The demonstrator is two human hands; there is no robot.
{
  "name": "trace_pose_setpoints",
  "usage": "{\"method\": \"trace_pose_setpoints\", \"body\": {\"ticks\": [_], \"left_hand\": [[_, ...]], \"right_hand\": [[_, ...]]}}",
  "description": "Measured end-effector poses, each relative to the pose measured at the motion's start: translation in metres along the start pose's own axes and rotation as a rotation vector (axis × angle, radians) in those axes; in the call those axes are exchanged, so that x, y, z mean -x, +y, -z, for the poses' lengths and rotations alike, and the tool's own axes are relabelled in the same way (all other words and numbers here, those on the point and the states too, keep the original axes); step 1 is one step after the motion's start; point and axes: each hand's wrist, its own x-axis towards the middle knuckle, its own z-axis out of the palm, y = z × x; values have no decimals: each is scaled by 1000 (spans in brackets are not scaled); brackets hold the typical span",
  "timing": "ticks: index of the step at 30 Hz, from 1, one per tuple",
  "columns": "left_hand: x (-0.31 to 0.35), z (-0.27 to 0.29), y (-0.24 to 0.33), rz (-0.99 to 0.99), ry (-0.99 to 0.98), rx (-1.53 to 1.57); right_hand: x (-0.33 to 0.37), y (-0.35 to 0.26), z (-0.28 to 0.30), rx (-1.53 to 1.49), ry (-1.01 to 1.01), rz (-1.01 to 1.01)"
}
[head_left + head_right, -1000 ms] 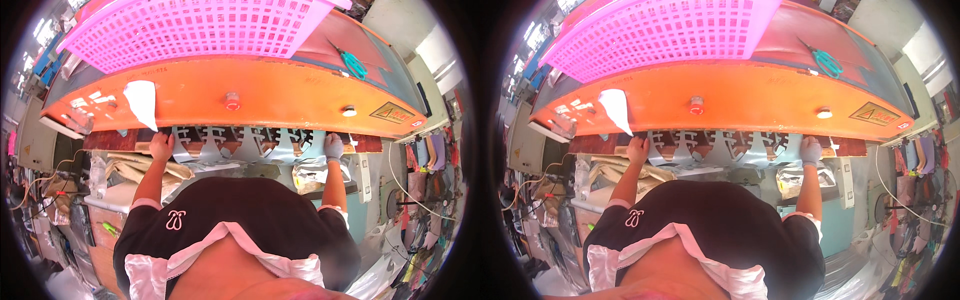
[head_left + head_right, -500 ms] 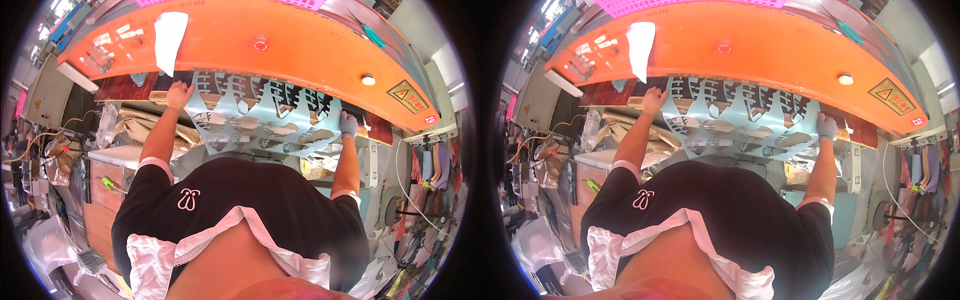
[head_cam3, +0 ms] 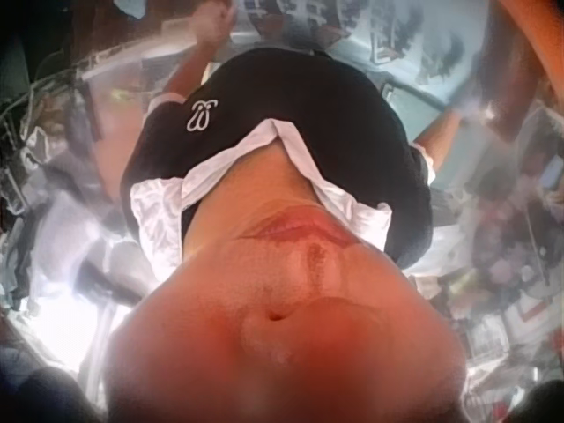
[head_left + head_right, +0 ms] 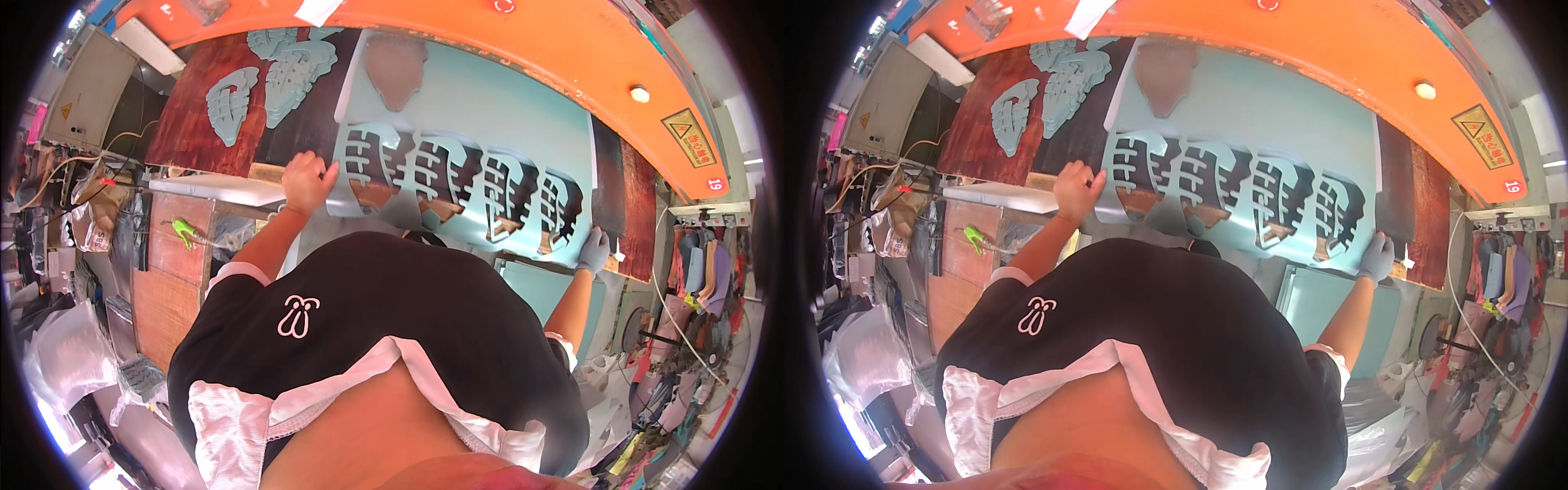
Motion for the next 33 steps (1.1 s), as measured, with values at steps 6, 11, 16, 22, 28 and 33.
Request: {"method": "trace_pose_setpoints", "body": {"ticks": [6,11,16,22,28,33], "left_hand": [[77,56,18,39,-111,-9],[135,92,33,31,-178,13],[150,107,42,178,-454,164],[74,64,17,52,-66,304],[73,23,22,201,-220,224],[71,30,23,147,-307,219]], "right_hand": [[75,31,43,133,32,-91],[119,70,83,197,5,-61],[123,-6,65,126,141,412],[243,-239,-51,-334,-432,927],[333,-324,-71,404,-566,757],[321,-329,-74,290,-677,657]]}}
